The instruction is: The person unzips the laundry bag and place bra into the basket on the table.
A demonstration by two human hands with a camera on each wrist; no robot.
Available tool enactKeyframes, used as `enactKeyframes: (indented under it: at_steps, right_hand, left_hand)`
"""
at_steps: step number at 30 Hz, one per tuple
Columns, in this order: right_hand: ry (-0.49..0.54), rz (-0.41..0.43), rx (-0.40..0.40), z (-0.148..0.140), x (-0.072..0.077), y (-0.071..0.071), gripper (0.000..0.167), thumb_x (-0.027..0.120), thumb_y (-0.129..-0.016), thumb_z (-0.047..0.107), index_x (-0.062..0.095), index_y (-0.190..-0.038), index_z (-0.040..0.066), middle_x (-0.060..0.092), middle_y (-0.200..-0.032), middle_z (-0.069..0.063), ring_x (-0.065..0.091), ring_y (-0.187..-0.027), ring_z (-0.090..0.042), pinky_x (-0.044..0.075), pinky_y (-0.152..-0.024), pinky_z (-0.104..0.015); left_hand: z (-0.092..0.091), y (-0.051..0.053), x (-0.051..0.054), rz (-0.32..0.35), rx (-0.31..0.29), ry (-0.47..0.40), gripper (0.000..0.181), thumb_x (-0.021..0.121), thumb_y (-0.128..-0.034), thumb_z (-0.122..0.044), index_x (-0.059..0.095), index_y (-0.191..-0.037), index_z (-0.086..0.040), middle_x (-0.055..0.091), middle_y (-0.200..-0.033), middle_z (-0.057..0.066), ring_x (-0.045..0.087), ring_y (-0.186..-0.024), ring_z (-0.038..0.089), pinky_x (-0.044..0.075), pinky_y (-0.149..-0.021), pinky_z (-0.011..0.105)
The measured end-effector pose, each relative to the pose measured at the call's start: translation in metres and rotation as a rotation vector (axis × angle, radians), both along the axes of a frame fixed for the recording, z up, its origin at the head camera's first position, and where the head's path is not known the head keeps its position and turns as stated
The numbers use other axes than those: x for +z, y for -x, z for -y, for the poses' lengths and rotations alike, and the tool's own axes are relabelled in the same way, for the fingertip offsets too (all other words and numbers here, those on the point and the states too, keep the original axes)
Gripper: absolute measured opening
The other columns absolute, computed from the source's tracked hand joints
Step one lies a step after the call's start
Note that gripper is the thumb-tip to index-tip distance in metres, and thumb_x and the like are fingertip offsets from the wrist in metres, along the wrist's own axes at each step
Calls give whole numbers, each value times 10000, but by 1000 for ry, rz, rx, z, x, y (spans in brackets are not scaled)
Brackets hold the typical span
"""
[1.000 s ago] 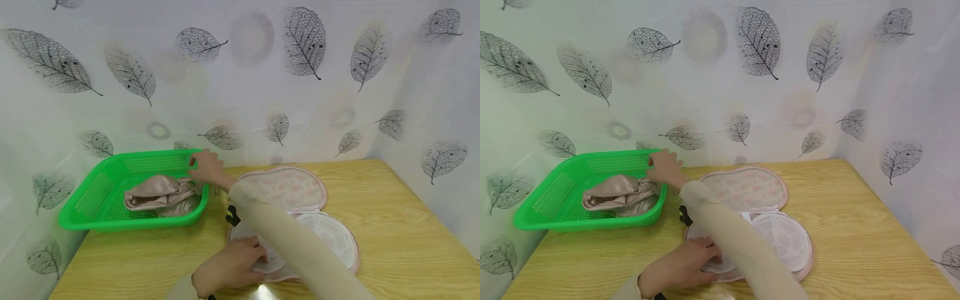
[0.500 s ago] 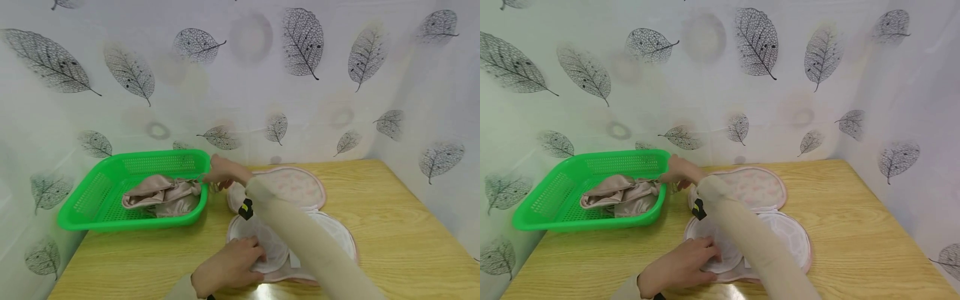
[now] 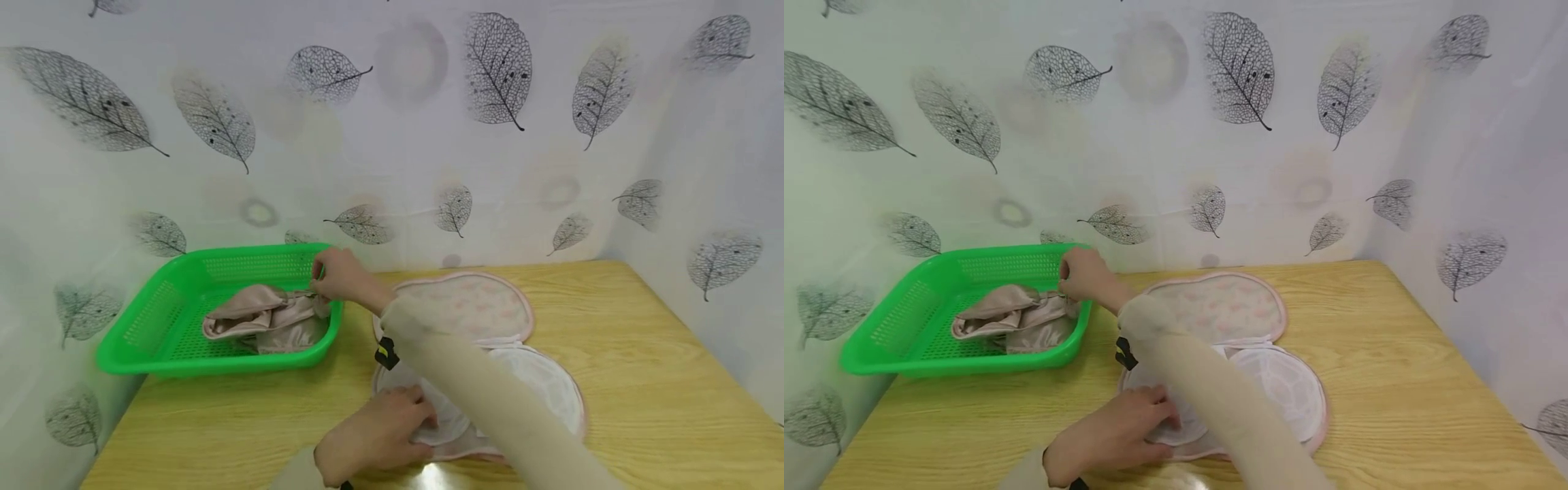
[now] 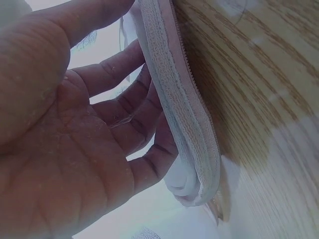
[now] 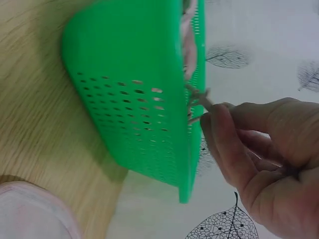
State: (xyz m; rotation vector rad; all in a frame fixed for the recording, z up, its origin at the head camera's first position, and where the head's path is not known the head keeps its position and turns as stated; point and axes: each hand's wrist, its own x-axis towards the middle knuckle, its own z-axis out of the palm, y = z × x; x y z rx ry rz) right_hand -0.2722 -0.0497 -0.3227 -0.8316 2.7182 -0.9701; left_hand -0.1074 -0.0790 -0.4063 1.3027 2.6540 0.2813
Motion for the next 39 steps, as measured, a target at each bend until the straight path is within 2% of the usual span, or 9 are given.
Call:
enactKeyframes:
  at_steps: [2, 4, 9, 11, 16, 21, 31, 35, 39]
  right_hand:
    - [-79, -48, 28, 1, -5, -1, 101, 710, -941, 132, 763, -907, 54, 759, -835, -47, 631, -618, -89, 492, -595, -178]
    - [-111, -81, 58, 0, -9, -1, 129, 739, -928, 148, 786, -856, 53, 758, -801, -50, 558, -592, -66, 473, -596, -185]
    - [-73, -132, 72, -13, -8, 4, 124, 722, -938, 143, 793, -892, 53, 776, -828, -79, 593, -556, -63, 498, -637, -190]
    - [-52, -117, 65, -23, -3, 7, 120, 695, -954, 134, 783, -936, 55, 778, -874, -84, 654, -594, -101, 520, -656, -194]
    - [2, -29, 37, -62, 6, 13, 117, 667, -959, 111, 755, -982, 38, 754, -933, -105, 714, -695, -210, 565, -623, -225]
    - [5, -12, -34, -115, 0, 21, 124, 675, -944, 123, 761, -986, 44, 746, -919, -113, 685, -676, -200, 569, -596, -252]
    - [-146, 46, -196, -213, -34, 23, 185, 682, -936, 159, 765, -1045, 34, 775, -971, -139, 675, -610, -180, 565, -572, -285]
    - [-191, 68, -204, -242, -46, 15, 223, 683, -940, 172, 747, -1076, 6, 766, -1018, -186, 671, -596, -221, 544, -554, -287]
    - [-216, 109, -195, -269, -54, 5, 263, 678, -945, 165, 720, -1109, -36, 749, -1047, -231, 667, -598, -262, 530, -539, -291]
  left_hand:
    - [-1, 0, 0, 27, -2, -6, 228, 743, -889, -413, 711, -1060, -266, 599, -1014, -117, 575, -914, 40, 481, -816, 237]
    - [0, 0, -1, 43, -4, -9, 217, 737, -897, -411, 710, -1059, -270, 587, -1009, -123, 556, -892, 25, 465, -792, 227]
    - [1, 1, 0, 2, -11, -7, 230, 757, -875, -407, 707, -1045, -259, 576, -975, -131, 532, -865, 13, 462, -795, 217]
    - [2, 2, 0, 5, -6, -1, 245, 762, -870, -415, 704, -1046, -255, 569, -963, -133, 518, -860, 10, 457, -787, 212]
    - [6, 2, 1, 98, 35, 28, 325, 787, -840, -470, 681, -1086, -287, 543, -984, -149, 481, -861, 5, 426, -744, 208]
    - [12, 0, 0, 124, 62, 67, 386, 829, -796, -422, 664, -1132, -327, 552, -1035, -151, 494, -879, 22, 449, -764, 233]
    - [26, -4, -7, -7, 59, -2, 314, 801, -812, -312, 676, -1100, -305, 557, -1017, -132, 494, -852, 37, 392, -712, 212]
    - [26, -3, -11, -47, 59, -11, 290, 796, -821, -306, 666, -1080, -288, 551, -1000, -121, 517, -908, 42, 387, -714, 215]
    - [25, -2, -11, -36, 69, -8, 297, 798, -818, -290, 659, -1080, -285, 548, -996, -125, 513, -904, 41, 390, -712, 221]
